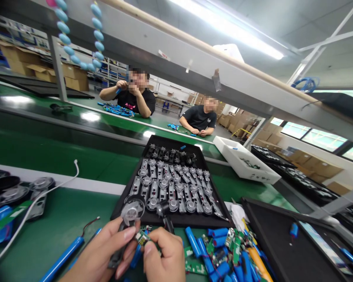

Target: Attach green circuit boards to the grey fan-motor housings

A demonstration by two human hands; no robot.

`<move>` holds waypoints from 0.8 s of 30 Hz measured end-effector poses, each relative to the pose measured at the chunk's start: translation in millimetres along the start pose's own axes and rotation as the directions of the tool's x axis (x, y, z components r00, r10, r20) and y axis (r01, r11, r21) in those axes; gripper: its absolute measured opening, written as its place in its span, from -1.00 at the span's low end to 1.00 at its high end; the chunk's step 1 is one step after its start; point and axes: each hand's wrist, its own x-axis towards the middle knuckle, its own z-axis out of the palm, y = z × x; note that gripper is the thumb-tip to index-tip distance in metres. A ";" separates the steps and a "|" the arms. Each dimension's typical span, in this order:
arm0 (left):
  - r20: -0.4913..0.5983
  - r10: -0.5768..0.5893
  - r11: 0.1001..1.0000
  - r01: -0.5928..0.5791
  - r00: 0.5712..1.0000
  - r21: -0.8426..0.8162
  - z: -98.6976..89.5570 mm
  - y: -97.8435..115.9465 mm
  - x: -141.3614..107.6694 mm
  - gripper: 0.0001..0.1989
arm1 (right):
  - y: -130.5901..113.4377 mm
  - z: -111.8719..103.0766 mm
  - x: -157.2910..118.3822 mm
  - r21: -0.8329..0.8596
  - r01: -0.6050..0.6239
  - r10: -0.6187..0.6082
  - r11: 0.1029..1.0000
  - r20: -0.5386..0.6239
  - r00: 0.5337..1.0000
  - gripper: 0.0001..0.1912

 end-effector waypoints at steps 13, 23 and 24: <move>-0.039 0.028 0.996 -0.024 0.999 0.087 2.5 5.2 -2.5 -0.50 | -4.4 5.7 1.3 0.257 -0.175 0.166 0.950 0.058 0.984 -0.64; -0.267 0.267 0.937 -0.186 0.926 0.295 -26.6 53.9 8.6 -0.53 | -31.7 -2.9 13.1 0.506 -0.330 0.211 0.797 0.279 0.937 -0.39; -0.375 0.381 0.916 -0.289 0.845 0.278 -36.1 67.2 12.7 -0.51 | -31.8 -6.5 15.0 0.540 -0.332 0.224 0.774 0.258 0.940 -0.40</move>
